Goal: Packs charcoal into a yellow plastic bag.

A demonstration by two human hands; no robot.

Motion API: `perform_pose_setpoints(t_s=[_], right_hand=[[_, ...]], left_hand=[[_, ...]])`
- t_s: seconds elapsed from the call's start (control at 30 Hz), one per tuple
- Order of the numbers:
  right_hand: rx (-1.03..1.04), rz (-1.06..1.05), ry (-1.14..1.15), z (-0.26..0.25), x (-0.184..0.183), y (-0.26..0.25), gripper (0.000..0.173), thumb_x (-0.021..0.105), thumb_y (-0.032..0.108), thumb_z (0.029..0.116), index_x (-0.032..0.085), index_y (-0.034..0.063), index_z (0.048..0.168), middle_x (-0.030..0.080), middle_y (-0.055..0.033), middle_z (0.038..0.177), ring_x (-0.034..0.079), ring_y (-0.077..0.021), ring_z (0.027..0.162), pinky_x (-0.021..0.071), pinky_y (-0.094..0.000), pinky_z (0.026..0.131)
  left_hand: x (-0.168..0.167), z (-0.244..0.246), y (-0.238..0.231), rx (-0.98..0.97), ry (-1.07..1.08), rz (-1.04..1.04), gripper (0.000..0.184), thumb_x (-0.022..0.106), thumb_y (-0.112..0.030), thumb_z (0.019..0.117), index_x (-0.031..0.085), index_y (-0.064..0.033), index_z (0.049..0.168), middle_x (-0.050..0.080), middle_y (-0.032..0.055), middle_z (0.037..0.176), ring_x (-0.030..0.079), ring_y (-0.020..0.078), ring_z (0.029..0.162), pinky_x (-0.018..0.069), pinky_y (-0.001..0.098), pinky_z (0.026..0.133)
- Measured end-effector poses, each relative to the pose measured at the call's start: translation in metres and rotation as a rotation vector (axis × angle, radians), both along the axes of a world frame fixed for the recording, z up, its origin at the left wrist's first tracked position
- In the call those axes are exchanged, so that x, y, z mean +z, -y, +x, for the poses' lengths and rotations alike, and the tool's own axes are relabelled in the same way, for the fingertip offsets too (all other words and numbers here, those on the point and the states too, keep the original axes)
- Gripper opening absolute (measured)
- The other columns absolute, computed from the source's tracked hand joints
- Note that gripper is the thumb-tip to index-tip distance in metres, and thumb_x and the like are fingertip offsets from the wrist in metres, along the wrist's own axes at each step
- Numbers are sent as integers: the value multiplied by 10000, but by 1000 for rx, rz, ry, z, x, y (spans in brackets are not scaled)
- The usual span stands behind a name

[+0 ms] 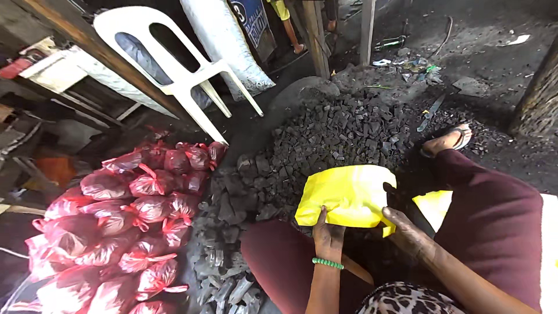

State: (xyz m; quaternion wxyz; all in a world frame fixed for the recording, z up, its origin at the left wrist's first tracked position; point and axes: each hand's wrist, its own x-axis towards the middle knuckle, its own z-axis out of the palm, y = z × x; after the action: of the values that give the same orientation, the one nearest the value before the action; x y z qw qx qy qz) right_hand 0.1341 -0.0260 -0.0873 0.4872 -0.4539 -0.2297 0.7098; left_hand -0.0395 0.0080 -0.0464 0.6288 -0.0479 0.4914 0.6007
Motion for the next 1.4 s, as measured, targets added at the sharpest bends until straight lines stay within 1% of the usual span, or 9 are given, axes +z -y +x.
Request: perform_pose_setpoints(t_s=[0.1, 0.33, 0.43, 0.6, 0.87, 1.03, 1.13, 1.27, 1.4], right_hand=[[-31, 45, 219, 1, -1, -12, 121, 655, -10, 951, 680, -10, 1070, 737, -40, 921, 706, -81, 863, 593, -264, 828], [113, 77, 381, 4, -7, -11, 95, 702, 42, 941, 692, -6, 1022, 732, -30, 859, 700, -67, 781, 598, -256, 774], [247, 92, 446, -3, -8, -13, 124, 708, 80, 949, 688, -17, 1025, 723, -42, 874, 697, -83, 791, 594, -274, 772], [327, 213, 444, -19, -5, -10, 181, 741, -24, 810, 663, 28, 964, 690, 28, 846, 661, -11, 799, 569, -226, 789], [184, 6, 14, -2, 4, -20, 233, 706, 40, 779, 663, 69, 1006, 748, -13, 829, 722, -96, 741, 622, -280, 705], [106, 77, 562, 31, -27, -56, 176, 622, -128, 877, 587, 39, 833, 623, -10, 742, 601, -71, 677, 536, -255, 649], [376, 134, 1034, 46, -46, -68, 251, 800, 41, 860, 654, -75, 1027, 643, -266, 1027, 631, -411, 952, 502, -619, 840], [648, 385, 890, 18, -40, -61, 736, 816, 150, 841, 487, 72, 1494, 493, -212, 1495, 520, -356, 1348, 442, -547, 1113], [674, 512, 981, 7, -31, -79, 351, 683, -75, 857, 703, -40, 1205, 698, -254, 1182, 664, -403, 1120, 481, -568, 1023]], left_hand=[[-10, -4, 3, -64, -77, -149, 307, 485, -196, 1072, 483, -57, 1346, 623, 186, 1166, 657, 296, 997, 581, 437, 791], [-35, -18, 19, -209, -860, 54, 916, 740, -32, 901, 143, 1, 1594, 285, 308, 1579, 381, 393, 1414, 388, 510, 1131], [-24, -11, 24, -559, -1043, 162, 564, 754, -150, 916, 521, 97, 1367, 630, 277, 1239, 639, 320, 1119, 531, 448, 969], [-27, 12, 22, -946, -873, 170, 325, 737, -202, 934, 636, 72, 1076, 662, 150, 932, 638, 204, 845, 541, 397, 809], [-15, 4, 21, -609, -337, 71, 46, 566, 17, 986, 596, -4, 1013, 656, 57, 831, 655, 126, 704, 578, 282, 644], [-12, -37, 16, -198, -29, 87, 192, 381, -43, 1014, 569, -46, 1057, 691, 94, 830, 705, 206, 716, 617, 355, 668], [-20, -49, 6, -115, -107, 143, 197, 379, -55, 999, 564, -124, 1010, 681, 34, 787, 687, 152, 687, 592, 317, 624], [-44, -43, -4, -574, -609, 233, 182, 506, -40, 1027, 578, 3, 1189, 625, 51, 980, 603, 90, 773, 536, 278, 701], [-41, -35, -25, -1349, -920, 307, 226, 577, -67, 1009, 700, 5, 1183, 659, 184, 1226, 615, 267, 1136, 490, 445, 1006]])
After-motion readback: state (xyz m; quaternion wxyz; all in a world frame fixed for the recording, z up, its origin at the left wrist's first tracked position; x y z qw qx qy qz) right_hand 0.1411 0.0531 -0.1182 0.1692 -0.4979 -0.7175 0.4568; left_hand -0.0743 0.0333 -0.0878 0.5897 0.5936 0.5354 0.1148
